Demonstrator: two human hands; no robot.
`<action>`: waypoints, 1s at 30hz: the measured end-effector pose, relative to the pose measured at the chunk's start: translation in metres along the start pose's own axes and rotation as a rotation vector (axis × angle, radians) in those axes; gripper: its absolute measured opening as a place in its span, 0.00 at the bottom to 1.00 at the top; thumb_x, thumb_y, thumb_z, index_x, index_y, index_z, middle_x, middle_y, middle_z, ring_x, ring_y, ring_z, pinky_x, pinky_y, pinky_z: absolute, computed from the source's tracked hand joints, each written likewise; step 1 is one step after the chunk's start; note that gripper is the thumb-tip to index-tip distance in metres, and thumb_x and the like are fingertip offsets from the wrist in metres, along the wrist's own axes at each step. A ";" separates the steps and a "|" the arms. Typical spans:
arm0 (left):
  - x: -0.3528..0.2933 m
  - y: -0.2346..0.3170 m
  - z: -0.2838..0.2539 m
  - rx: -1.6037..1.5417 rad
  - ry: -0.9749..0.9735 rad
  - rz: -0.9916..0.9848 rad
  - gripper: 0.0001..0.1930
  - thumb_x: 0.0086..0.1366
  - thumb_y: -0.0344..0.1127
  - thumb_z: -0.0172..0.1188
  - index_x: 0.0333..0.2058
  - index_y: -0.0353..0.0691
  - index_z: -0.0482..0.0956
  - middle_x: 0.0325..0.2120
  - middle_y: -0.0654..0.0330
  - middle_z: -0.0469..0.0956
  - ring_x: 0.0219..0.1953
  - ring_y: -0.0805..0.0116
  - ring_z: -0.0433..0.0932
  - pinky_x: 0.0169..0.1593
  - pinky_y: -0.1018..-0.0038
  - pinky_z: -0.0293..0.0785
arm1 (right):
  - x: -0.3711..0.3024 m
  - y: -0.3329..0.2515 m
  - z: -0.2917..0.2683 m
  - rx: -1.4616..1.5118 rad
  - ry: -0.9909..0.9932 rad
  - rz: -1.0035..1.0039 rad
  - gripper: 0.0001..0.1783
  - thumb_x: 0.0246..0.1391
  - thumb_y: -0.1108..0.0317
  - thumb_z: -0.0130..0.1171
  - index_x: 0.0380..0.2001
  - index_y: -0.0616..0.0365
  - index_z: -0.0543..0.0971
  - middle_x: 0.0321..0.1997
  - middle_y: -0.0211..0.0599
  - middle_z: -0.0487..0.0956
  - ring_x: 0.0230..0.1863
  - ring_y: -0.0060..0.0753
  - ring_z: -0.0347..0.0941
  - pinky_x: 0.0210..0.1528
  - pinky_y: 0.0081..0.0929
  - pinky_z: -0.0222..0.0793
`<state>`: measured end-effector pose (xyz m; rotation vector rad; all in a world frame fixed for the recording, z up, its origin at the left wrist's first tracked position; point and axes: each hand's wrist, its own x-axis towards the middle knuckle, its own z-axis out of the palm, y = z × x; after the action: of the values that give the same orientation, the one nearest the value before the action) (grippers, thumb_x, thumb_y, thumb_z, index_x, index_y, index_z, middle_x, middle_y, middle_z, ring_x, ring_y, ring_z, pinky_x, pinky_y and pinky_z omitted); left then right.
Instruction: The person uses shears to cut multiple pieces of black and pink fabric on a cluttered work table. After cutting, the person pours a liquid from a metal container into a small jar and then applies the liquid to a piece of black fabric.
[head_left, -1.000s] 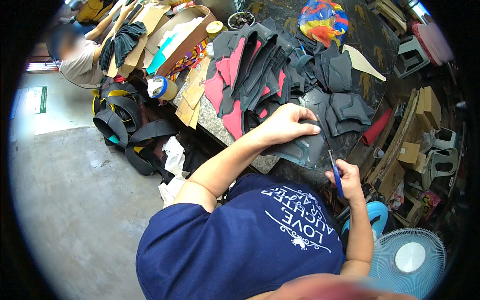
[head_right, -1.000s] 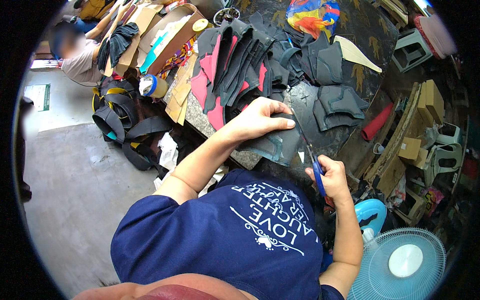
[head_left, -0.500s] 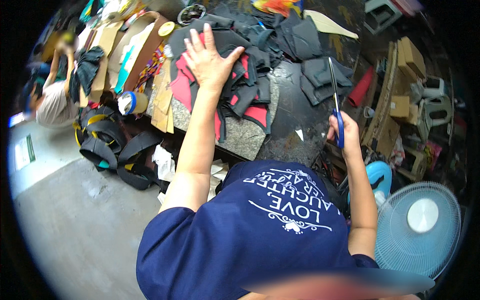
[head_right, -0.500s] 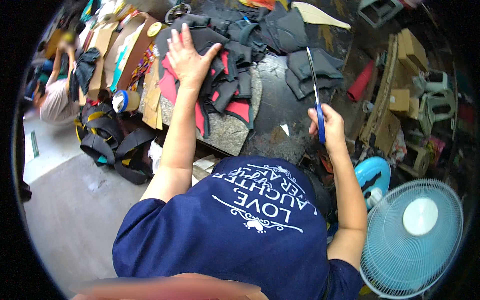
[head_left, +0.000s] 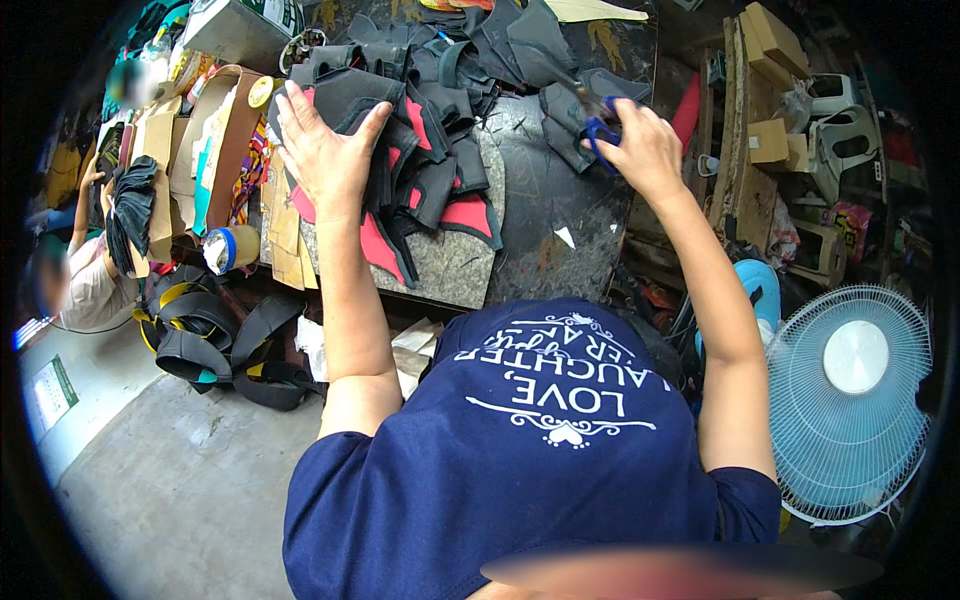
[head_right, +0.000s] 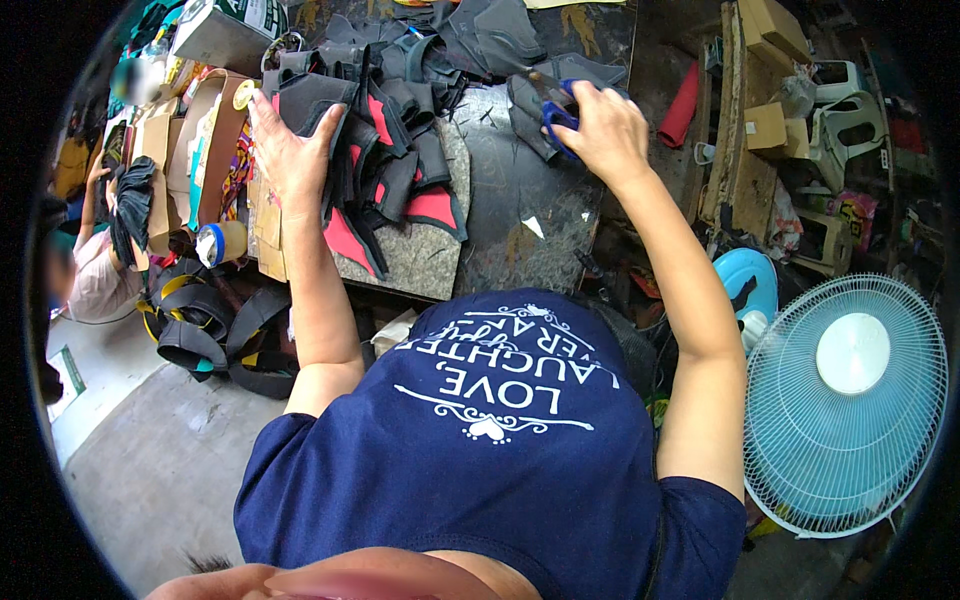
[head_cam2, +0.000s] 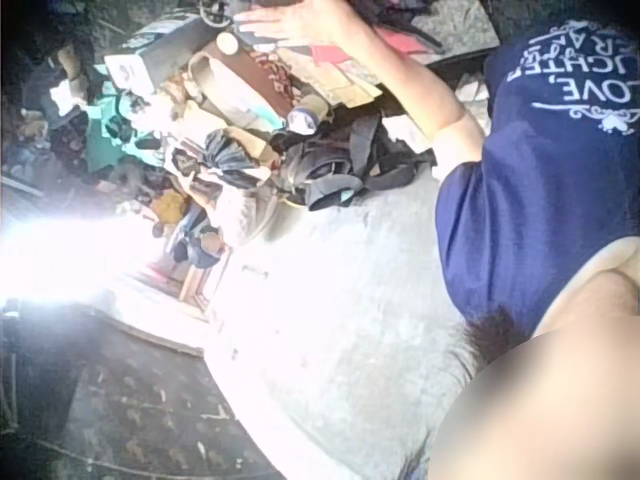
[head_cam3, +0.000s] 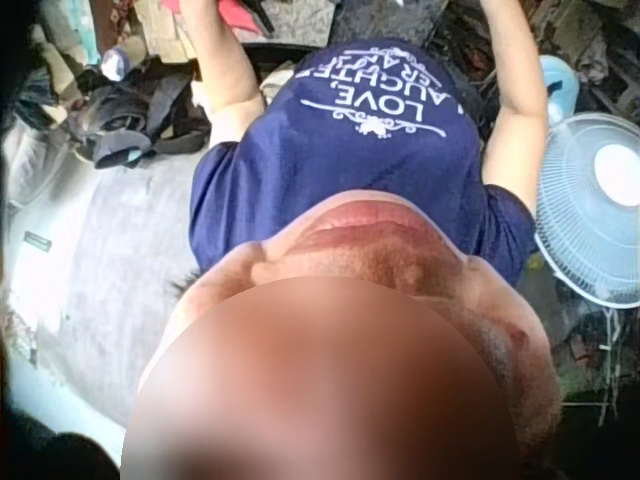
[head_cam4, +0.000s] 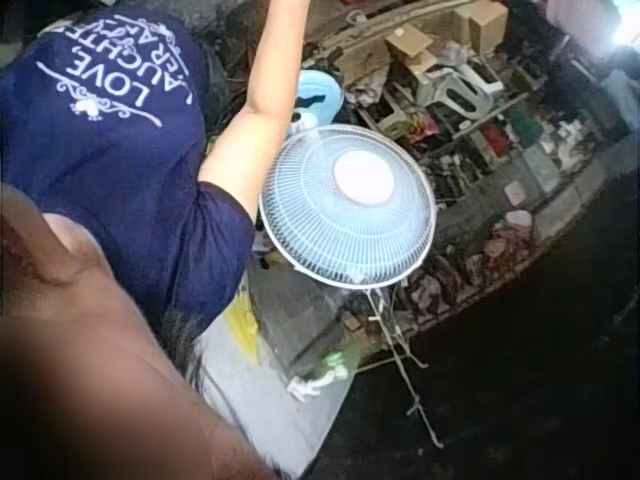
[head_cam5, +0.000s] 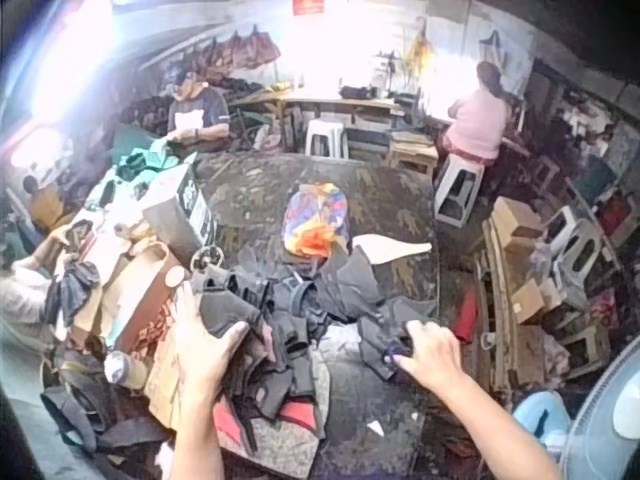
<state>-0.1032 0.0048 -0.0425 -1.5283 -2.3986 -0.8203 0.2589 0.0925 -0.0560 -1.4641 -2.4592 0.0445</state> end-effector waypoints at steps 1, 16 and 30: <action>-0.002 0.000 -0.001 -0.019 0.013 0.016 0.60 0.47 0.72 0.64 0.69 0.41 0.48 0.67 0.41 0.52 0.69 0.45 0.53 0.67 0.47 0.50 | 0.005 -0.004 0.009 -0.024 -0.039 -0.008 0.28 0.39 0.48 0.72 0.40 0.51 0.75 0.35 0.37 0.80 0.40 0.41 0.77 0.42 0.39 0.70; -0.054 0.068 -0.013 -0.547 0.198 0.428 0.27 0.56 0.46 0.68 0.51 0.38 0.74 0.50 0.50 0.74 0.52 0.53 0.71 0.59 0.60 0.65 | 0.046 0.002 -0.029 0.204 0.148 0.177 0.15 0.49 0.57 0.65 0.38 0.48 0.76 0.28 0.43 0.81 0.34 0.52 0.79 0.34 0.42 0.72; -0.051 0.110 0.008 -0.814 -0.588 -0.145 0.18 0.55 0.37 0.64 0.42 0.30 0.81 0.34 0.46 0.83 0.38 0.58 0.84 0.44 0.70 0.78 | -0.027 -0.020 -0.060 0.296 -0.205 0.175 0.11 0.53 0.66 0.65 0.34 0.58 0.75 0.25 0.31 0.76 0.24 0.16 0.69 0.30 0.19 0.66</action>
<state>0.0178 0.0039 -0.0323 -2.1206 -2.7590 -1.7481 0.2687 0.0526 -0.0007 -1.5995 -2.3390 0.5952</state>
